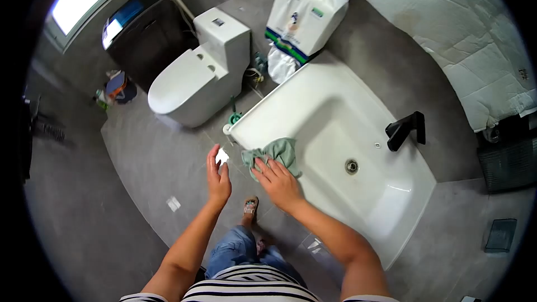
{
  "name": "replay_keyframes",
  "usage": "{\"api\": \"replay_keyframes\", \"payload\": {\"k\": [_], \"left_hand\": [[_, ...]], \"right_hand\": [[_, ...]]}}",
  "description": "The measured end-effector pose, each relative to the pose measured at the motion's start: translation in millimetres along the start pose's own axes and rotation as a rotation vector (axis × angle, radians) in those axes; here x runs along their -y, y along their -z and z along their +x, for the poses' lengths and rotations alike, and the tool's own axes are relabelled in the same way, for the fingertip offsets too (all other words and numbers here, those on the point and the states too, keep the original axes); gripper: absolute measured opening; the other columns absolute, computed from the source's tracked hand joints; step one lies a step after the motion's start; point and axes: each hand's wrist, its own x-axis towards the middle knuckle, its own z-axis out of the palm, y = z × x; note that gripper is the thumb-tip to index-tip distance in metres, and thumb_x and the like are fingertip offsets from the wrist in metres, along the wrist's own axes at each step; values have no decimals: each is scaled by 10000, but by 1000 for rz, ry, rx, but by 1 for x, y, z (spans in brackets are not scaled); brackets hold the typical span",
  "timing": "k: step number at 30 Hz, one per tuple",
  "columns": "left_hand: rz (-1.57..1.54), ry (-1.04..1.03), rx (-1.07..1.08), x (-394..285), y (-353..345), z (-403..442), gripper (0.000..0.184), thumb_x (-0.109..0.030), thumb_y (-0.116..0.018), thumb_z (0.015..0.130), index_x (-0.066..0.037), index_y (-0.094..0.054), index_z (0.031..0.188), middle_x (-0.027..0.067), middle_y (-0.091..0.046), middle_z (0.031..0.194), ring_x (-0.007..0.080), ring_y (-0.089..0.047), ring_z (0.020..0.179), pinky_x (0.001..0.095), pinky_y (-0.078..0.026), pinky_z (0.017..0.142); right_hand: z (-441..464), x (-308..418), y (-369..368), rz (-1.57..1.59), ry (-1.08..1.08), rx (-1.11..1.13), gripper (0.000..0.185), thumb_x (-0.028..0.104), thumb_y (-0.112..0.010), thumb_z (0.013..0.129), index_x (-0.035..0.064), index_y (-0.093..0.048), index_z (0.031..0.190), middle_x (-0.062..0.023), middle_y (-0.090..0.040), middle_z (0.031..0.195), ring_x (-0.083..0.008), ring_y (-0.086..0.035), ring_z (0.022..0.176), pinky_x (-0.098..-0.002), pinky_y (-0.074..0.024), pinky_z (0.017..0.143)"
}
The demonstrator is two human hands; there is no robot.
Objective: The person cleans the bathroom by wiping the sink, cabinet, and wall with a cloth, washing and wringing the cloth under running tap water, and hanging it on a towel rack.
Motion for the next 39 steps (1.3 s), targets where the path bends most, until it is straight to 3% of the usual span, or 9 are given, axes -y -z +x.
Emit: {"api": "replay_keyframes", "payload": {"k": [10, 17, 22, 26, 32, 35, 36, 38, 39], "left_hand": [[-60, 103, 29, 45, 7, -111, 576, 36, -501, 860, -91, -412, 1415, 116, -420, 1431, 274, -455, 1282, 385, -419, 1005], [-120, 168, 63, 84, 33, -110, 583, 43, -512, 863, -108, -412, 1417, 101, -408, 1435, 259, -475, 1259, 375, -443, 972], [-146, 248, 120, 126, 61, -104, 582, 57, -496, 867, -111, -412, 1418, 99, -412, 1424, 245, -486, 1248, 362, -451, 955], [-172, 275, 156, 157, 66, -112, 570, 55, -487, 874, -101, -410, 1417, 102, -407, 1424, 234, -526, 1206, 325, -482, 897], [-209, 235, 219, 162, 43, -126, 549, 49, -482, 885, -89, -412, 1412, 106, -402, 1427, 212, -582, 1130, 288, -501, 821], [-268, 202, 234, 181, 24, -134, 543, 44, -493, 886, -89, -416, 1407, 105, -405, 1425, 207, -590, 1111, 282, -501, 803], [-289, 191, 248, 188, 18, -140, 542, 42, -498, 887, -89, -417, 1406, 105, -406, 1423, 205, -592, 1105, 280, -501, 798], [-300, 171, 274, 204, 6, -143, 542, 39, -506, 886, -91, -419, 1405, 104, -412, 1419, 200, -591, 1100, 273, -501, 784], [-307, 157, 282, 211, 0, -143, 543, 38, -511, 885, -93, -421, 1405, 103, -415, 1417, 198, -590, 1098, 270, -501, 777]], "right_hand": [[-9, 22, -81, -1113, 121, 402, 554, 196, -444, 922, 33, -416, 1451, -69, -358, 1533, -221, -236, 1456, -408, -225, 1165], [31, -29, -219, -962, 60, 283, 596, 210, -474, 914, 60, -371, 1482, -63, -379, 1512, -189, -296, 1415, -373, -259, 1149], [3, -33, -274, -882, -118, 792, 641, 187, -414, 935, 43, -223, 1530, -80, -172, 1614, -208, -175, 1479, -342, -151, 1192], [-32, -39, -268, -1195, 69, 562, 646, 146, -377, 944, 60, -157, 1545, -64, -90, 1630, -211, -91, 1499, -337, -13, 1218], [15, -49, -287, -658, -213, 585, 499, 193, -442, 938, 94, -449, 1427, -50, -382, 1522, -218, -312, 1422, -359, -258, 1166], [-22, -60, -314, -401, -376, 676, 513, 205, -468, 951, 102, -422, 1451, -57, -369, 1530, -230, -325, 1412, -380, -257, 1161], [-58, -70, -332, -662, -229, 805, 514, 188, -455, 947, 101, -423, 1453, -47, -362, 1535, -198, -321, 1415, -371, -281, 1150], [-119, -78, -313, -988, 194, 248, 517, 166, -458, 927, 88, -446, 1438, -56, -375, 1527, -189, -338, 1408, -362, -295, 1144], [-136, -68, -296, -478, -77, 272, 531, 151, -460, 914, 86, -443, 1440, -78, -379, 1523, -209, -341, 1408, -362, -291, 1144]]}}
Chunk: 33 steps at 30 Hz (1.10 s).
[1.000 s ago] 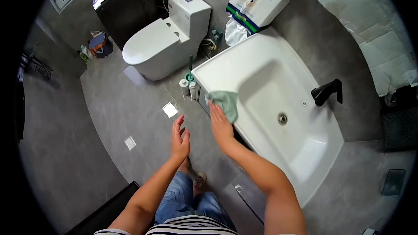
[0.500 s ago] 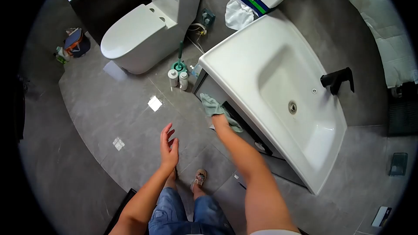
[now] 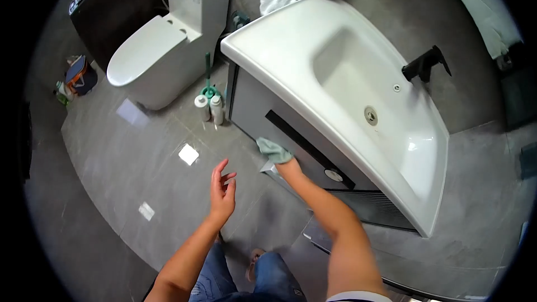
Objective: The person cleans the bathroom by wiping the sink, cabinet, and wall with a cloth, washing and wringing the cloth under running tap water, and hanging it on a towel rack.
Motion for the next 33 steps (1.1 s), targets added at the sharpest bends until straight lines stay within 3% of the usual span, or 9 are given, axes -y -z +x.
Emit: {"api": "replay_keyframes", "payload": {"k": [1, 4, 9, 12, 13, 20, 22, 26, 33], "left_hand": [[12, -35, 5, 9, -4, 5, 550, 41, -515, 878, -92, -421, 1403, 106, -423, 1410, 205, -581, 1107, 281, -500, 790], [66, -158, 8, 29, -20, 24, 573, 51, -530, 853, -84, -421, 1399, 128, -430, 1408, 247, -536, 1172, 331, -479, 865], [256, -615, -179, 57, -70, 73, 637, 53, -547, 805, -32, -387, 1416, 210, -357, 1486, 369, -352, 1381, 447, -305, 1107], [164, -948, -71, 26, -81, 86, 674, 42, -539, 801, 17, -339, 1444, 239, -306, 1518, 398, -273, 1426, 445, -218, 1158], [222, -801, -32, 9, -82, 74, 718, 35, -539, 783, 43, -304, 1461, 246, -311, 1514, 412, -279, 1418, 430, -232, 1156], [242, -953, 135, 55, -123, 52, 818, 75, -528, 737, 28, -233, 1499, 266, -214, 1552, 411, -212, 1451, 425, -209, 1163], [267, -934, 184, 34, -131, 33, 813, 43, -572, 757, 40, -230, 1494, 282, -200, 1551, 440, -199, 1446, 451, -207, 1159], [387, -1134, 289, 32, -157, 12, 755, 3, -605, 756, -13, -343, 1464, 284, -243, 1533, 453, -264, 1414, 503, -234, 1136], [566, -1281, 605, 45, -200, -23, 644, -42, -589, 785, -117, -474, 1413, 206, -376, 1494, 374, -386, 1364, 497, -294, 1110]], "right_hand": [[-10, 2, 28, 541, -168, 72, 545, 137, -461, 900, 85, -440, 1442, -99, -383, 1519, -230, -345, 1408, -362, -287, 1144], [-12, 10, 113, -35, -6, -183, 571, 121, -467, 883, 94, -420, 1451, -140, -433, 1464, -269, -369, 1390, -369, -304, 1131], [40, -6, 170, -254, -37, -443, 614, 119, -532, 844, 104, -417, 1448, -95, -531, 1328, -257, -502, 1269, -385, -418, 1041], [-13, 3, 151, -92, -193, -328, 636, 116, -552, 841, 148, -409, 1460, -80, -547, 1327, -259, -542, 1211, -380, -431, 1028], [-33, 4, 139, -182, -250, -426, 618, 112, -548, 853, 201, -433, 1453, -68, -564, 1313, -267, -562, 1177, -369, -455, 994], [-63, -8, 150, 67, -107, -690, 478, 139, -544, 874, 146, -555, 1352, -131, -586, 1257, -313, -585, 1091, -402, -469, 932], [-97, -9, 176, -165, -258, -786, 467, 76, -616, 793, 132, -639, 1256, -116, -650, 1161, -303, -617, 1037, -416, -490, 900], [-194, -39, 134, -12, -278, -763, 519, -71, -613, 735, 136, -684, 1206, -118, -647, 1202, -298, -620, 1071, -406, -494, 916], [-269, -39, 83, -300, -641, -833, 605, 26, -643, 799, 234, -550, 1361, -140, -593, 1292, -357, -593, 1126, -454, -475, 948]]}}
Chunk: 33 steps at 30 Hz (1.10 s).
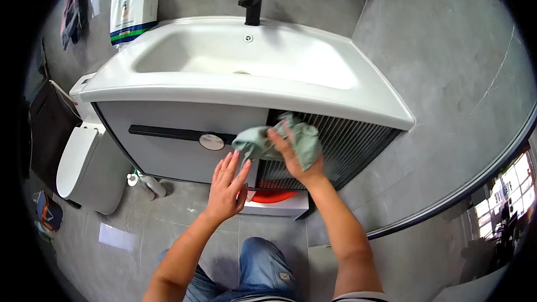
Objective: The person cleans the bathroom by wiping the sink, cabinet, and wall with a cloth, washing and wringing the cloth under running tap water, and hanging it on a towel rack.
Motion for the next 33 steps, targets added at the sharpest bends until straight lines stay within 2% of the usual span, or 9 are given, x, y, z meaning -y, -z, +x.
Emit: {"api": "replay_keyframes", "payload": {"k": [8, 10, 13, 17, 18, 21, 28, 31, 33], "left_hand": [[-62, -35, 117, -15, -44, -1, 529, -40, -574, 820, -87, -516, 1344, 207, -371, 1498, 382, -384, 1364, 499, -293, 1113], [-92, -68, 147, -19, -65, -5, 459, -47, -579, 805, -65, -559, 1263, 221, -359, 1500, 398, -353, 1381, 510, -276, 1121], [-71, -99, 212, -30, -90, -6, 481, -45, -578, 793, -70, -559, 1273, 218, -351, 1505, 393, -337, 1393, 513, -267, 1127], [-119, -130, 217, -46, -100, 7, 609, -25, -573, 801, -85, -471, 1399, 254, -342, 1493, 432, -350, 1366, 524, -281, 1115], [-120, -134, 225, -47, -103, 5, 650, -1, -566, 796, -93, -443, 1428, 252, -344, 1493, 430, -349, 1367, 521, -283, 1113], [-136, -100, 238, -44, -110, -8, 661, 19, -563, 789, -94, -440, 1429, 253, -345, 1492, 432, -351, 1366, 518, -287, 1112], [-134, 93, 270, -18, -114, -70, 664, 17, -533, 789, -55, -408, 1438, 234, -336, 1506, 404, -337, 1384, 515, -280, 1110], [-136, 27, 322, -31, -130, -69, 673, 16, -546, 761, -74, -437, 1419, 208, -338, 1515, 379, -336, 1394, 500, -271, 1122], [-176, -102, 351, -40, -146, -60, 675, 10, -555, 747, -95, -457, 1407, 185, -334, 1526, 356, -338, 1400, 491, -271, 1126]], "right_hand": [[-110, -10, -28, -68, -432, -58, 796, 207, -653, 797, 85, -284, 1492, -305, -138, 1555, -525, -151, 1416, -635, -90, 1131], [-134, 6, -43, -14, -402, 207, 771, 289, -700, 794, 259, -356, 1484, -223, -210, 1562, -525, -259, 1378, -627, -192, 1127], [-140, -40, -17, -86, -202, 386, 744, 236, -684, 812, 277, -366, 1483, -144, -345, 1519, -486, -306, 1376, -622, -314, 1075], [-172, -93, 1, -299, -564, -184, 798, 272, -586, 866, 84, -180, 1526, -303, -186, 1536, -581, -157, 1384, -654, -185, 1107], [-186, -88, -10, -292, -585, -173, 852, 340, -573, 867, -40, -140, 1494, -373, -119, 1520, -569, -99, 1400, -640, -96, 1128], [-208, -42, -48, -205, -763, -133, 882, 342, -571, 907, -28, -42, 1507, -392, -95, 1509, -589, -115, 1385, -646, -90, 1124], [-242, 49, -115, 95, -697, 278, 596, 124, -625, 813, 39, -445, 1375, -384, -164, 1495, -581, -132, 1385, -654, -131, 1113], [-252, 27, -73, 16, -504, 336, 468, 23, -573, 808, 158, -615, 1254, -158, -241, 1555, -533, -217, 1368, -602, -258, 1104], [-222, 15, -13, 87, -455, 312, 316, 48, -583, 818, 113, -681, 1112, -74, -500, 1375, -357, -426, 1314, -436, -444, 1010]]}}
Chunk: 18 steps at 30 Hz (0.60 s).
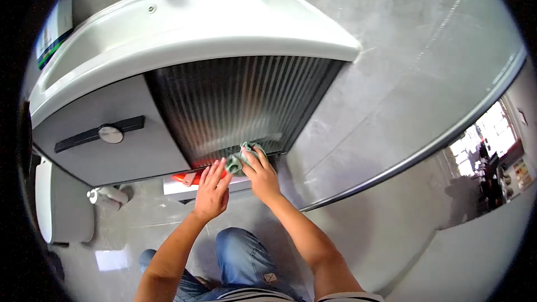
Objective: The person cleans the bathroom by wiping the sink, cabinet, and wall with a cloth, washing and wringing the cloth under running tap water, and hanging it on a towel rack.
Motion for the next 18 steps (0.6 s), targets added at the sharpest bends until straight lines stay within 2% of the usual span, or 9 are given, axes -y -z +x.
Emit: {"api": "replay_keyframes", "payload": {"k": [2, 3, 5, 6, 7, 11, 14, 16, 18], "left_hand": [[-10, -89, 36, -17, -1, 28, 676, -16, -578, 736, -139, -479, 1393, 150, -318, 1545, 317, -340, 1406, 489, -269, 1132], [-24, -133, 39, -23, -3, 42, 676, -21, -581, 737, -146, -480, 1394, 147, -314, 1548, 312, -339, 1407, 490, -269, 1133], [-61, -211, 16, -36, -1, 70, 650, -27, -592, 746, -140, -498, 1379, 163, -331, 1536, 332, -348, 1401, 490, -266, 1128], [-37, -215, 7, -39, 0, 80, 665, -46, -576, 773, -150, -455, 1418, 144, -316, 1549, 306, -340, 1409, 473, -262, 1136], [13, -194, -2, -35, -6, 90, 663, -63, -561, 793, -156, -431, 1436, 130, -305, 1557, 287, -331, 1415, 459, -258, 1142], [291, -233, 86, -13, -26, 92, 640, -122, -480, 868, -167, -346, 1493, 73, -245, 1590, 211, -258, 1453, 398, -212, 1171], [313, -235, 82, -10, -30, 89, 665, -139, -486, 855, -175, -333, 1501, 51, -214, 1603, 195, -224, 1468, 390, -184, 1183], [277, -218, 76, -14, -30, 89, 672, -149, -493, 850, -188, -335, 1502, 51, -198, 1609, 197, -210, 1474, 398, -172, 1187], [207, -184, 82, -22, -27, 89, 662, -156, -493, 854, -205, -346, 1498, 67, -194, 1610, 212, -209, 1475, 416, -171, 1187]], "right_hand": [[-2, -9, 58, -80, 4, 33, 245, 75, -606, 802, 71, -682, 1035, -108, -568, 1282, -334, -481, 1280, -415, -469, 976], [6, -5, 92, -195, -4, 7, 211, 92, -609, 802, 45, -674, 998, -147, -584, 1237, -350, -488, 1277, -443, -460, 976], [19, -17, 140, -594, -50, 64, 294, 124, -560, 855, 43, -646, 1125, -162, -512, 1366, -353, -421, 1341, -470, -384, 1055], [23, -23, 150, -837, -67, 96, 334, 143, -526, 884, 44, -627, 1187, -166, -465, 1434, -350, -371, 1383, -473, -330, 1104], [22, -25, 150, -1089, -94, 355, 424, 220, -436, 948, 57, -540, 1325, -145, -339, 1539, -328, -237, 1456, -473, -158, 1185], [-3, -52, 77, -1358, -41, 776, 499, 319, -359, 985, 117, -430, 1436, -94, -296, 1569, -274, -164, 1483, -496, -22, 1197], [-16, -62, 82, -1247, 109, 993, 476, 321, -367, 973, 195, -471, 1420, -95, -279, 1577, -262, -159, 1486, -524, -7, 1192], [14, -30, 132, -1285, -49, 893, 462, 281, -388, 981, 170, -461, 1423, -83, -308, 1565, -262, -192, 1476, -499, -73, 1193], [44, -3, 197, -1266, -160, 567, 464, 222, -432, 957, 161, -471, 1415, -95, -317, 1559, -257, -229, 1465, -507, -116, 1186]]}}
